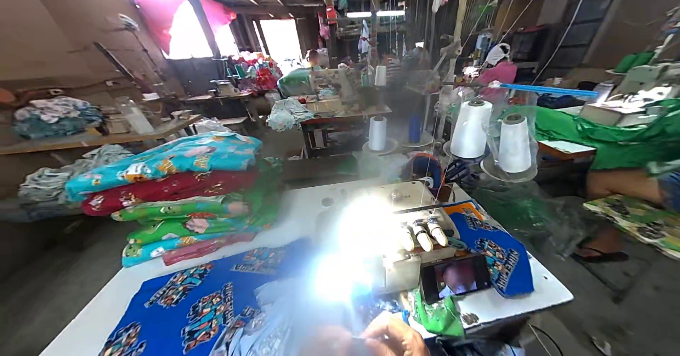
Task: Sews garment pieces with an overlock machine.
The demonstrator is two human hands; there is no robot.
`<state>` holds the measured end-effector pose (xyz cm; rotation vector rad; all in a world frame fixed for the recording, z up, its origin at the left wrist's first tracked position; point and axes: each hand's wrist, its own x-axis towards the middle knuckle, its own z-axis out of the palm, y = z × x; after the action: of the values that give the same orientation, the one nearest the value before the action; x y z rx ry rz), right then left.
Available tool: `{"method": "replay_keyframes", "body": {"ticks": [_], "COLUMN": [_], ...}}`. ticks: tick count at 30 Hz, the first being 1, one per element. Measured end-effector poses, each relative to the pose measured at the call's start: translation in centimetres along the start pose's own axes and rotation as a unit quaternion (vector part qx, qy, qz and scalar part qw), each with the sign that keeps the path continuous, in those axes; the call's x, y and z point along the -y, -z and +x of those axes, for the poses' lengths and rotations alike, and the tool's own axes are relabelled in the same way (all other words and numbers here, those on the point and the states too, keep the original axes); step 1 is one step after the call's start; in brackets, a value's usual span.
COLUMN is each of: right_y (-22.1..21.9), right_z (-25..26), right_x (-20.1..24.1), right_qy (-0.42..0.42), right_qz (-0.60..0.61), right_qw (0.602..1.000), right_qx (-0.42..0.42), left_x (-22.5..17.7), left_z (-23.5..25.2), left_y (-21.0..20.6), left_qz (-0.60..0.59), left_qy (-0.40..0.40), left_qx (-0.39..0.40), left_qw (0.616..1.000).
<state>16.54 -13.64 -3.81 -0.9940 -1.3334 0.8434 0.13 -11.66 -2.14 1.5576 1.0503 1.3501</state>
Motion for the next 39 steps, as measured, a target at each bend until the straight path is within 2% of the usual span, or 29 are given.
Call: {"method": "replay_keyframes", "body": {"ticks": [6,14,20,32,34,39], "right_y": [0.3,0.2,0.2,-0.3,-0.5,-0.7], "right_z": [3.2,3.8,3.7,3.2,3.1,1.1], "right_x": [0.2,0.6,0.5,0.6,0.7,0.1], "right_qy": [-0.001,-0.092,-0.104,-0.077,-0.069,-0.077], "right_qz": [0.009,0.056,0.071,0.028,0.051,0.057], "right_qw": [0.998,0.991,0.987,0.992,0.992,0.995], "right_qx": [-0.058,-0.081,-0.096,-0.101,-0.089,0.042], "left_x": [-0.4,-0.8,-0.9,-0.2,-0.5,-1.8], "left_z": [3.2,4.6,4.3,4.1,4.1,4.7], "left_y": [-0.1,-0.5,-0.4,-0.9,-1.0,-0.3], "left_qz": [0.105,-0.027,-0.050,-0.021,-0.026,-0.074], "left_qy": [0.003,0.116,0.153,0.073,0.067,0.082], "left_qx": [-0.004,0.009,0.023,0.003,-0.011,-0.051], "left_qw": [0.994,0.993,0.987,0.997,0.997,0.993]}}
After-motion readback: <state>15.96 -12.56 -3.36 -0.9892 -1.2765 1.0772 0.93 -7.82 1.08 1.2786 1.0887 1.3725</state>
